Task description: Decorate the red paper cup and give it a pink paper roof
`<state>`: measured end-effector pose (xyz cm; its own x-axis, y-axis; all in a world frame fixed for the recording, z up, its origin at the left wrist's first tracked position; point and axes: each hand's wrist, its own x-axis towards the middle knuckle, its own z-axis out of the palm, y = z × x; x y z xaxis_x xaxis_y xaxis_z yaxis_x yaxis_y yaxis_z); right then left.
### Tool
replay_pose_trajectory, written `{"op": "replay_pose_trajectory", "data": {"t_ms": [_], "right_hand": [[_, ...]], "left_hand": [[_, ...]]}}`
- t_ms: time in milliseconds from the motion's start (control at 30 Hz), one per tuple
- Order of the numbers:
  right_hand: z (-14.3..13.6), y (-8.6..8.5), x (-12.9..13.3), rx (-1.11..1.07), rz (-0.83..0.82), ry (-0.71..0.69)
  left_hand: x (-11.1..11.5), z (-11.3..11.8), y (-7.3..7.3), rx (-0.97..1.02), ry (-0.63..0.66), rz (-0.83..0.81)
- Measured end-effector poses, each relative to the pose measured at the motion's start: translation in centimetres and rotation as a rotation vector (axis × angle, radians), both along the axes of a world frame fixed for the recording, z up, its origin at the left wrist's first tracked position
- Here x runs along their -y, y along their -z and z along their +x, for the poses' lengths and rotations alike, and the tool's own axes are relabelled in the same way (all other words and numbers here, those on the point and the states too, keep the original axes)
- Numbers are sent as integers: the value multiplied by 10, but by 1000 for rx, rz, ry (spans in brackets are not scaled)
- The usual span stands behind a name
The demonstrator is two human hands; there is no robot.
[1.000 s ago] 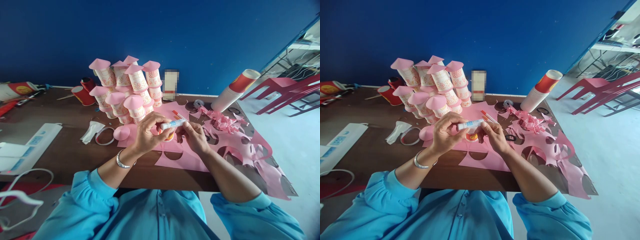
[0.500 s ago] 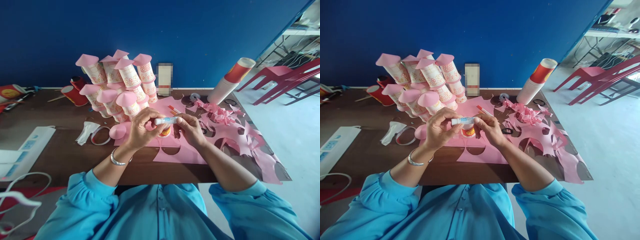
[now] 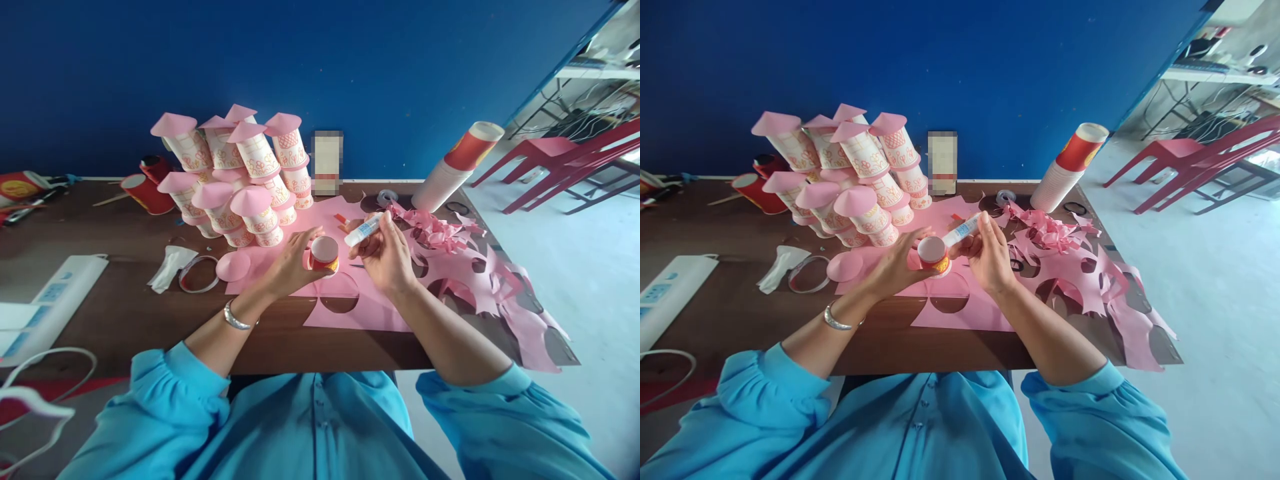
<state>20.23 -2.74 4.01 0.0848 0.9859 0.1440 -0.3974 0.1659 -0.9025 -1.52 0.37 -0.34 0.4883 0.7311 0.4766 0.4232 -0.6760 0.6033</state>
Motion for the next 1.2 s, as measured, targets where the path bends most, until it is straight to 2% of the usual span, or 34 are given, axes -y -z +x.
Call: {"op": "replay_pose_trajectory", "data": {"t_ms": [100,200,400,667,800,933,1200], "right_hand": [[2,-1,0,-22,2,21],[2,-3,1,28,52,0],[-1,-7,8,279,166,100],[0,-6,16,555,307,174],[0,-6,16,719,395,226],[-1,-7,16,773,444,255],[2,-6,16,794,426,276]], "left_hand": [[2,6,4,-50,-66,10],[3,8,3,9,-69,45],[5,5,-4,127,-82,156],[7,9,5,93,-107,276],[8,10,3,116,-77,278],[9,10,0,123,-17,241],[11,9,-2,97,-58,252]]}}
